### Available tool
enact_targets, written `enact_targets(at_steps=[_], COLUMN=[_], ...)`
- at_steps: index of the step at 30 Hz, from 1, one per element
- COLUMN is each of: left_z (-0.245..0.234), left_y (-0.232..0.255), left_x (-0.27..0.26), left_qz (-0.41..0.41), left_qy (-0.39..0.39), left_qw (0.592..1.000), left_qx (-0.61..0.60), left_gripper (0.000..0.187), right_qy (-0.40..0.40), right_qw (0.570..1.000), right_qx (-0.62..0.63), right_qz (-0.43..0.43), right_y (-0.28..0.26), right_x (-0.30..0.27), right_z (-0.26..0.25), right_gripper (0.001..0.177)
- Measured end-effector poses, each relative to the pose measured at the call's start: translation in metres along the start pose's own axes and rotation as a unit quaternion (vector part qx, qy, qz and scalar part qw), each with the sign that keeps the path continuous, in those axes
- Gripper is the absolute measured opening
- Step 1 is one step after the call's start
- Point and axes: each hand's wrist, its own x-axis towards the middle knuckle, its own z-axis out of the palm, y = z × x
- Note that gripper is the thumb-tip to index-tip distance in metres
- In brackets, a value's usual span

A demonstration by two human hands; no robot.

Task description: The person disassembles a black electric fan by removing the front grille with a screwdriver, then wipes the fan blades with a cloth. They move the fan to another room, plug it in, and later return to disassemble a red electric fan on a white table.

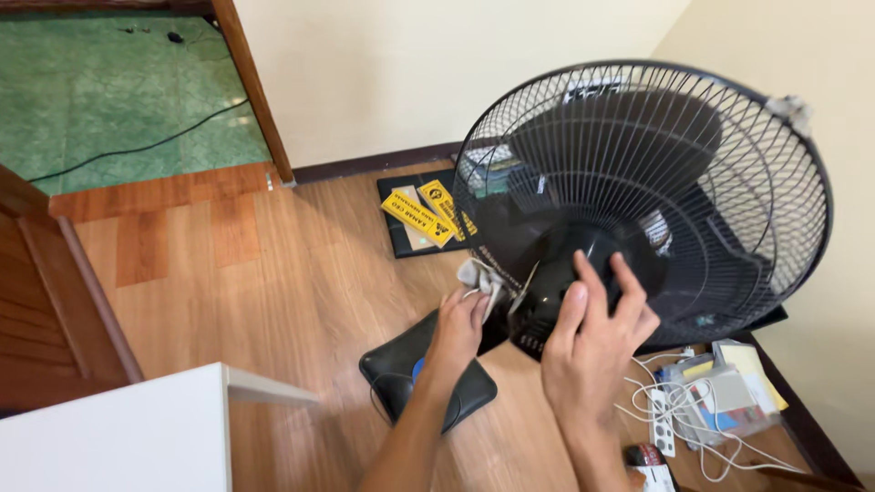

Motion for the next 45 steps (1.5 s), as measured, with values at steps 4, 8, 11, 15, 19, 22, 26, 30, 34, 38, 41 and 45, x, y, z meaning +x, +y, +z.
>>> enact_targets(at_steps=[4, 8, 11, 15, 19, 22, 26, 30, 34, 38, 41, 45], left_z=[-0.012, -0.038, -0.04, -0.034, -0.063, -0.073, -0.109, -0.157, -0.186, -0.207, -0.23, -0.279], left_y=[-0.01, 0.009, 0.047, 0.116, 0.172, 0.215, 0.238, 0.228, 0.218, 0.204, 0.205, 0.226], left_x=[-0.018, -0.009, 0.003, 0.044, 0.072, 0.066, 0.042, -0.003, -0.053, -0.102, -0.127, -0.155], left_qz=[-0.194, -0.314, -0.237, -0.086, 0.058, 0.066, -0.035, -0.165, -0.26, -0.182, -0.192, -0.229], left_qy=[-0.115, -0.132, -0.084, 0.023, -0.036, -0.151, -0.044, 0.044, 0.085, 0.129, 0.21, 0.338], left_qw=[0.965, 0.937, 0.968, 0.996, 0.993, 0.986, 0.998, 0.985, 0.962, 0.975, 0.957, 0.906], left_qx=[0.137, 0.075, 0.002, -0.025, -0.1, -0.041, -0.003, 0.027, 0.013, -0.012, -0.05, 0.112], left_gripper=[0.02, 0.026, 0.027, 0.023, 0.019, 0.02, 0.019, 0.03, 0.036, 0.031, 0.028, 0.027], right_qy=[-0.009, -0.028, -0.044, -0.056, -0.069, -0.09, -0.036, 0.004, -0.025, -0.173, -0.309, -0.455], right_qw=[1.0, 0.998, 0.997, 0.995, 0.994, 0.987, 0.981, 0.989, 0.981, 0.913, 0.84, 0.79], right_qx=[0.008, 0.044, 0.068, 0.081, 0.083, 0.119, 0.192, 0.151, 0.185, 0.359, 0.445, 0.401], right_qz=[-0.005, 0.023, 0.013, 0.006, 0.012, 0.06, 0.013, 0.004, 0.052, 0.081, 0.03, 0.086], right_y=[-0.003, 0.001, 0.007, 0.008, 0.013, 0.017, 0.022, 0.01, -0.025, -0.08, -0.121, -0.178], right_x=[-0.01, 0.001, 0.005, 0.004, 0.008, 0.004, 0.013, 0.008, -0.01, -0.052, -0.083, -0.118], right_z=[-0.003, -0.008, -0.013, -0.017, -0.023, -0.034, -0.053, -0.075, -0.093, -0.091, -0.079, -0.059], right_gripper=[0.037, 0.039, 0.04, 0.04, 0.038, 0.035, 0.037, 0.022, 0.017, 0.026, 0.037, 0.037])
